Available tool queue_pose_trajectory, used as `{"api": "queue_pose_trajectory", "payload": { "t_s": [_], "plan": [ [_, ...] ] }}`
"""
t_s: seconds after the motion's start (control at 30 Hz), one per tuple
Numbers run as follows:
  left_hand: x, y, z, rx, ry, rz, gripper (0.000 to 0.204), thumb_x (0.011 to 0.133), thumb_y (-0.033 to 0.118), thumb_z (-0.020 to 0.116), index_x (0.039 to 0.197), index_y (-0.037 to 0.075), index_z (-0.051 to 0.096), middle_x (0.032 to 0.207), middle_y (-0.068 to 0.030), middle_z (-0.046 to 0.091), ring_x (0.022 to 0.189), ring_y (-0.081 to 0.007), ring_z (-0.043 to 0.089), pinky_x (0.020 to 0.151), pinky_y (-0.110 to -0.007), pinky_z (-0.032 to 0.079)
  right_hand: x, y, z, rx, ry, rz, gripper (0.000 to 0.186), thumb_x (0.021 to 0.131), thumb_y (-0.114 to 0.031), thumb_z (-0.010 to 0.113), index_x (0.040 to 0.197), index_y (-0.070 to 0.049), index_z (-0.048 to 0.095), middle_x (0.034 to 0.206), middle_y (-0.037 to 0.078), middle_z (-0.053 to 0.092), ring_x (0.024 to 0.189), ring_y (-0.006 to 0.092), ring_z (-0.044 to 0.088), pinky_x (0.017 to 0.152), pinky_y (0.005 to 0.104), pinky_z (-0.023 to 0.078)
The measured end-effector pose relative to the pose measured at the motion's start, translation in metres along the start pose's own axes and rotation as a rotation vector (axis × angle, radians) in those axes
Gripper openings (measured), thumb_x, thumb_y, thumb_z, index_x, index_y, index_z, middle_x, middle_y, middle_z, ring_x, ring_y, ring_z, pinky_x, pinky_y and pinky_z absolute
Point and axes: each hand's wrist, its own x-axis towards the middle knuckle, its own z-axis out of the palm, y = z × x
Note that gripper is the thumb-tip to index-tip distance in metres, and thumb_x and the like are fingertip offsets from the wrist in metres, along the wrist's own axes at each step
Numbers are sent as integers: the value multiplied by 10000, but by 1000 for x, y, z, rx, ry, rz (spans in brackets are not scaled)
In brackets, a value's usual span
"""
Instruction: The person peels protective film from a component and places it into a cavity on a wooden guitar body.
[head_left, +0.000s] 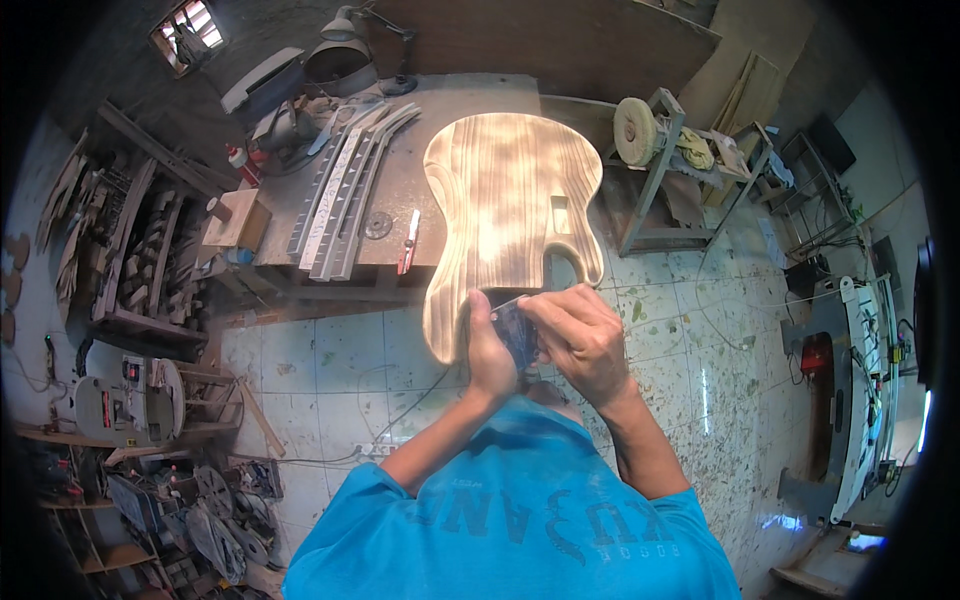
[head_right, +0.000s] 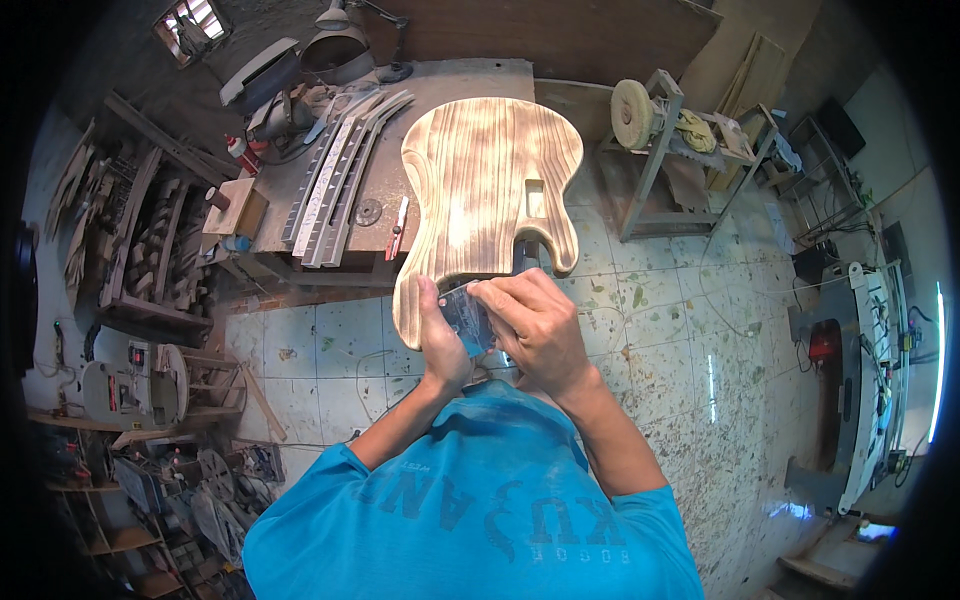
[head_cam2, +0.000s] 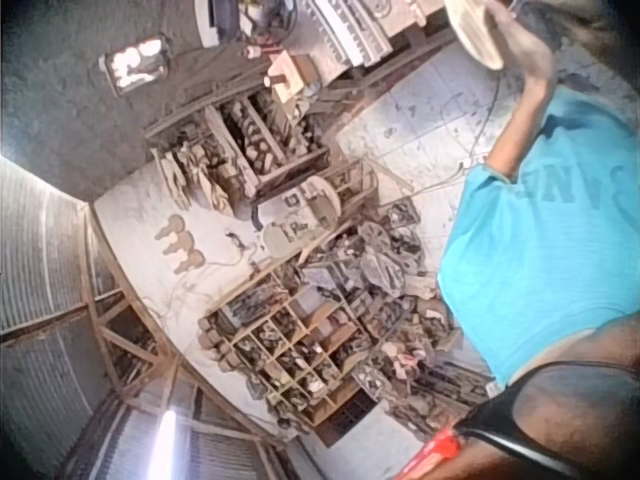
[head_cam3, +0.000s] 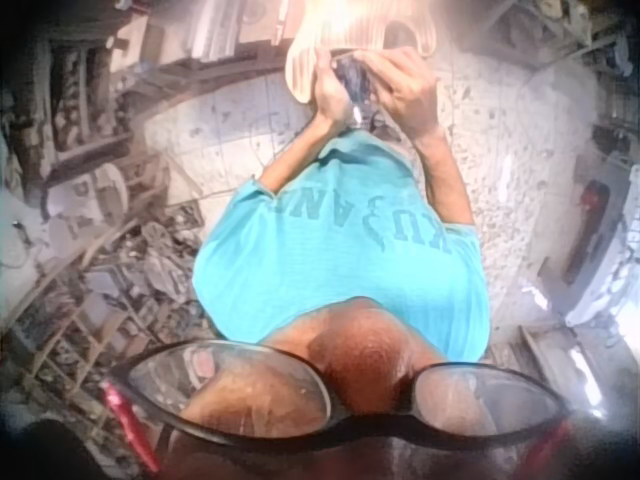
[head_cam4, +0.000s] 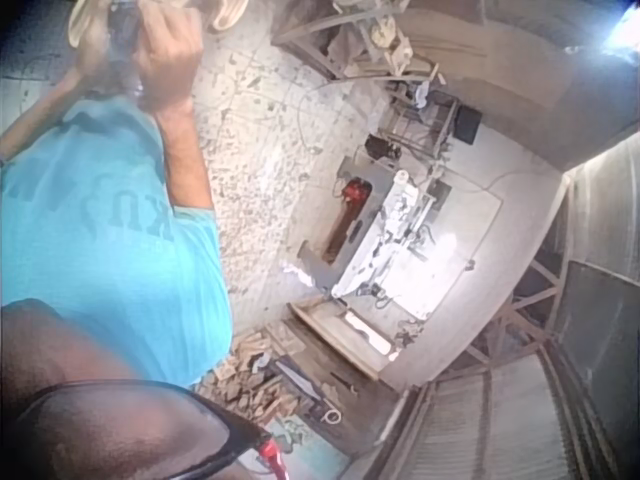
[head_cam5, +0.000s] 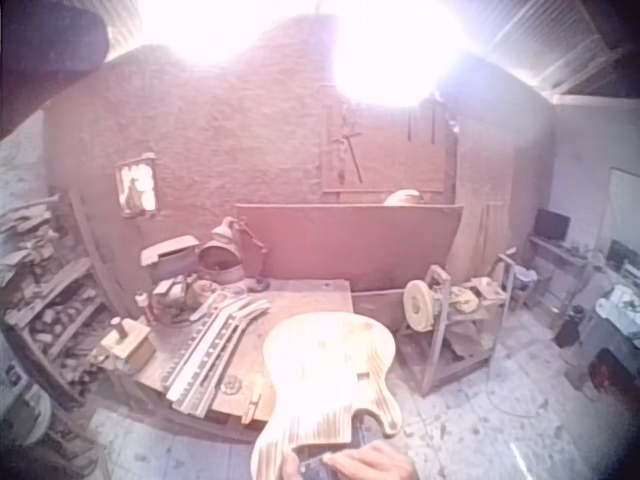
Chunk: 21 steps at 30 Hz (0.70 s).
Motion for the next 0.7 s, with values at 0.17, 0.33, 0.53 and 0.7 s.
{"api": "queue_pose_trajectory", "payload": {
  "t_s": [0.17,0.33,0.53,0.7],
  "plan": [
    [-1,-1,1,-21,-4,53,643,1120,604,302,1172,49,623,968,-38,682,811,-102,655,705,-258,542,1,1,1,20,-15,7,233,833,-20,773,1065,-35,778,965,60,757,827,229,667,730,359,561],
    [-2,3,7,5,72,67,614,1129,573,312,1228,42,603,1010,-37,679,852,-106,652,754,-258,541,0,6,2,5,-41,-37,264,814,-9,773,1076,-37,778,966,62,756,829,230,670,734,358,563],
    [2,-5,-7,-45,37,-42,642,1106,625,312,1203,59,598,902,-40,679,682,-111,647,560,-257,534,-4,9,6,74,35,-17,309,795,-3,787,1103,-25,774,996,81,764,846,247,686,743,361,575],
    [3,-3,-4,-20,59,-49,677,1092,662,291,1121,62,605,813,-46,671,556,-123,620,438,-272,497,-2,9,4,58,25,-45,316,789,-2,793,1103,-19,773,1010,89,763,840,254,686,744,361,580]
  ]
}}
